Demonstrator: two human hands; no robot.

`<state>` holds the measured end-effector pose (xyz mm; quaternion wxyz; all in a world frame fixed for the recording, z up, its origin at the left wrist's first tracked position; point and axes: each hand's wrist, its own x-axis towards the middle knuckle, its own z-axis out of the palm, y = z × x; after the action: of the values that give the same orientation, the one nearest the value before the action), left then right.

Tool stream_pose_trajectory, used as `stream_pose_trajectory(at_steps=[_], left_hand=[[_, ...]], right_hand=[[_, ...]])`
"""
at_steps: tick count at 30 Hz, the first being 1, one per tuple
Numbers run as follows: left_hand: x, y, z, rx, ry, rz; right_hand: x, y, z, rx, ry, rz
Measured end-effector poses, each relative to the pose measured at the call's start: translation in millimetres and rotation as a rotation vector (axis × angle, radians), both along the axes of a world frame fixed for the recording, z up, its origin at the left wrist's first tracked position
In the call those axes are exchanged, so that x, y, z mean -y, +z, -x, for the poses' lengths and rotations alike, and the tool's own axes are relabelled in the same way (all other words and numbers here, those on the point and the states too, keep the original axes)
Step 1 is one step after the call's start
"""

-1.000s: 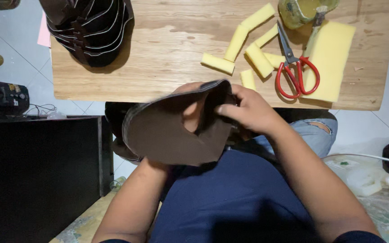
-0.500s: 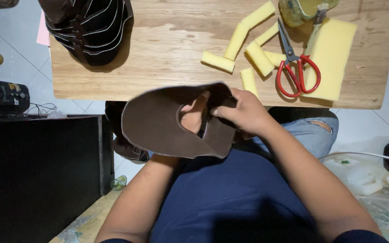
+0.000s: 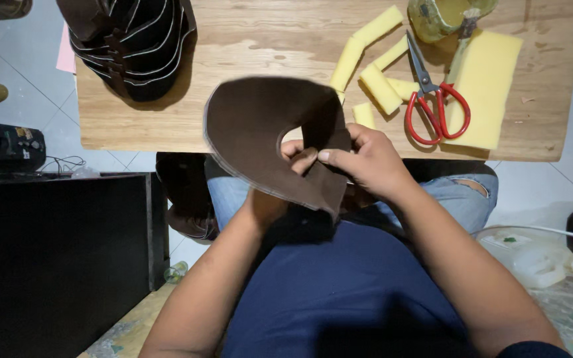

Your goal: The person sits on the floor and fits yellow foam padding pieces into a brown leather shoe upper, pressing the foam inside and folding the upper over it. They work on the piece on their lap, then place the finished upper on the table with a stack of similar completed uppers.

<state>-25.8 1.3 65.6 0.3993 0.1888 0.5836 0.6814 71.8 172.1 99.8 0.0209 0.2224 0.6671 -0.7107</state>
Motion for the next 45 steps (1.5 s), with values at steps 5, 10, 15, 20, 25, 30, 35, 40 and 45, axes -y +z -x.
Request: stream_pose_trajectory(at_steps=[5, 10, 15, 20, 25, 30, 35, 40, 45], left_hand=[[4, 9, -3, 0.170, 0.057, 0.017], [4, 0, -1, 0.220, 0.173, 0.057], [-2, -18, 4, 0.285, 0.315, 0.048], [1, -16, 8, 0.172, 0.156, 0.005], [5, -4, 9, 0.409, 0.061, -0.169], [4, 2, 10, 0.335, 0.033, -0.143], [6, 0, 10, 0.282, 0.061, -0.103], [2, -11, 11, 0.274, 0.189, -0.103], [9, -8, 31, 0.270, 0.771, -0.153]], right_hand=[[-4, -6, -4, 0.105, -0.001, 0.083], [-3, -5, -5, 0.075, -0.021, 0.108], [-3, -13, -1, 0.045, -0.084, 0.066], [-2, -18, -3, 0.064, -0.055, 0.138], [0, -21, -3, 0.130, -0.033, 0.058], [2, -26, -5, 0.074, -0.010, 0.082], [4, -37, -7, 0.024, -0.060, 0.091], [-4, -53, -7, 0.029, -0.163, -0.236], [-9, -59, -9, 0.021, -0.269, -0.297]])
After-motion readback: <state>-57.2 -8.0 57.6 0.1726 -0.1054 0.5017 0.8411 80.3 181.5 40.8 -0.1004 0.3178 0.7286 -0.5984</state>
